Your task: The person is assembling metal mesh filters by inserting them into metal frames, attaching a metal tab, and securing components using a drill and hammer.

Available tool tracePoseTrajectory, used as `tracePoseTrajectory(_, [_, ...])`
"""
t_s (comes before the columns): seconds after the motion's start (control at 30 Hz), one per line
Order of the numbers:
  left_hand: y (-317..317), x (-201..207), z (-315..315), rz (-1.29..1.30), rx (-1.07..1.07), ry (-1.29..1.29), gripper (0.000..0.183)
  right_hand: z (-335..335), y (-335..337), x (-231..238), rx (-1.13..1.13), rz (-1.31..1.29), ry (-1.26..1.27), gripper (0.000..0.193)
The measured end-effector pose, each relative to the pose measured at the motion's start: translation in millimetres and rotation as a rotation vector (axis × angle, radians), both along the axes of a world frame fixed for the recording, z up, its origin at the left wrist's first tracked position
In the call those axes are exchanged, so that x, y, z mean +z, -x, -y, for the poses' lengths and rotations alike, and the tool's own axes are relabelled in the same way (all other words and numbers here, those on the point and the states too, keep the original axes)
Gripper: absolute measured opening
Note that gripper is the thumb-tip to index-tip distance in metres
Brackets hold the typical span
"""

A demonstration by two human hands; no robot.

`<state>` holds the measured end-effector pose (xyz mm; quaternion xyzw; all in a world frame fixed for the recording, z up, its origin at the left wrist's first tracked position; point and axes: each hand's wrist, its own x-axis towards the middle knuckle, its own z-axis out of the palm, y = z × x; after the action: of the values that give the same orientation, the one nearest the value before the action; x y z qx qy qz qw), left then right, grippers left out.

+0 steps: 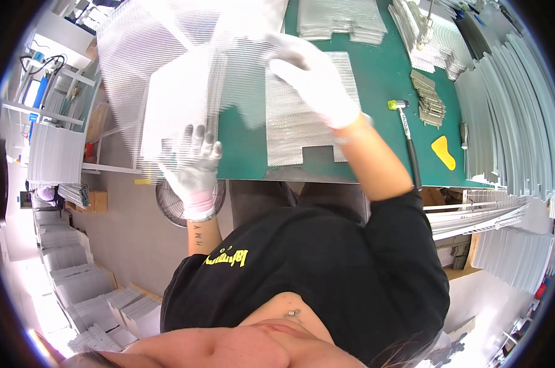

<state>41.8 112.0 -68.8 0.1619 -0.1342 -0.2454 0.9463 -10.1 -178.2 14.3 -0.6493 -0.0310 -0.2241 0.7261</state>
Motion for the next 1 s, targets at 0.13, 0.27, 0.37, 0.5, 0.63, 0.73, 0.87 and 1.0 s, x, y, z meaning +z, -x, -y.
tracePoseTrajectory(0.13, [9,41,20,0.207,-0.025,-0.356,0.08,51,82,-37,-0.15,-0.18,0.115,0.048])
tracePoseTrajectory(0.27, [29,33,85,0.627,0.179,-1.244,0.093,69,119,-66,-0.326,-0.309,0.258,0.042])
tracePoseTrajectory(0.37, [10,-6,109,0.907,0.259,-1.474,0.083,71,120,-80,-0.383,-0.406,0.495,0.041])
tracePoseTrajectory(0.5, [4,-30,116,1.244,0.367,-1.605,0.072,71,124,-96,-0.418,-0.49,0.688,0.047])
tracePoseTrajectory(0.63, [0,-39,118,1.286,0.361,-1.644,0.069,68,124,-105,-0.431,-0.506,0.68,0.046])
tracePoseTrajectory(0.73, [-4,-46,117,1.335,0.337,-1.683,0.068,67,122,-122,-0.451,-0.496,0.76,0.044])
tracePoseTrajectory(0.87, [-4,-57,118,1.352,0.302,-1.77,0.068,62,121,-131,-0.461,-0.537,0.915,0.041])
tracePoseTrajectory(1.0, [-5,-60,117,1.368,0.308,-1.788,0.069,58,123,-137,-0.506,-0.483,0.945,0.041])
